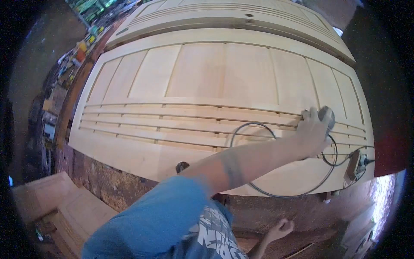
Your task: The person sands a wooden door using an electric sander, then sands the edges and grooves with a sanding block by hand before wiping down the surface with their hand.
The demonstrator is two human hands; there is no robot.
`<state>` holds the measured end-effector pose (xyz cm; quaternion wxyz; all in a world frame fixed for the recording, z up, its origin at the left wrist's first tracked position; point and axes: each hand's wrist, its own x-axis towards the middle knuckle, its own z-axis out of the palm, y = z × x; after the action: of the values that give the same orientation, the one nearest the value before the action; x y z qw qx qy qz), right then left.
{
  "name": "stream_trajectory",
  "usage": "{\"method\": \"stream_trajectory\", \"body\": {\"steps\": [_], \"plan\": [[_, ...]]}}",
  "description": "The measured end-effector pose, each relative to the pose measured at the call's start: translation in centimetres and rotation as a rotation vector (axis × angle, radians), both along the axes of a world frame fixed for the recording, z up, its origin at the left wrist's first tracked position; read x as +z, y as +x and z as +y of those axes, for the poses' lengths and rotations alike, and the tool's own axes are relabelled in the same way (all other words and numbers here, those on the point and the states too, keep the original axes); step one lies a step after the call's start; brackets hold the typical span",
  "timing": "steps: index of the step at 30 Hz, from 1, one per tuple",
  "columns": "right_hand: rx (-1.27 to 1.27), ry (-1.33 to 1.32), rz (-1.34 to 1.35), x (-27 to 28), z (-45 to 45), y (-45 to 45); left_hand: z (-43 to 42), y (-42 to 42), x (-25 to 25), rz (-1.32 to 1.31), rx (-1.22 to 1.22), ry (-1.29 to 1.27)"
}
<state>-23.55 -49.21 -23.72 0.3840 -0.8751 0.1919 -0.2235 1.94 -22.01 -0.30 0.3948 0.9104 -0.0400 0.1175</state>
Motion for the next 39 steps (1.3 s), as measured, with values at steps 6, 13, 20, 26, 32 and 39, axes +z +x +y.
{"method": "stream_trajectory", "body": {"steps": [6, 13, 20, 26, 32, 39], "plan": [[0.387, 0.24, -0.238, 13.5, 11.2, 14.2, 13.0, -20.4, -5.8, -0.279, -0.079, -0.089], [1.454, -0.339, -0.147, 18.2, 35.2, 11.4, 25.2, -48.9, -9.5, -0.116, 0.776, 0.002], [1.207, -0.808, 0.07, 11.7, 50.3, 5.0, 25.3, -73.7, -21.8, 0.134, 1.699, -0.449], [1.734, 0.033, 0.274, 12.6, 60.1, -4.0, 23.3, -85.2, -33.5, 0.376, 1.684, -0.928], [1.901, 0.0, 0.294, 14.4, 61.7, -11.2, 28.3, -85.6, -32.1, 0.535, 1.559, -1.217], [1.093, -0.59, -0.019, 9.7, 55.6, -1.2, 30.7, -92.5, -35.0, 0.4, 1.773, -1.223]]}}
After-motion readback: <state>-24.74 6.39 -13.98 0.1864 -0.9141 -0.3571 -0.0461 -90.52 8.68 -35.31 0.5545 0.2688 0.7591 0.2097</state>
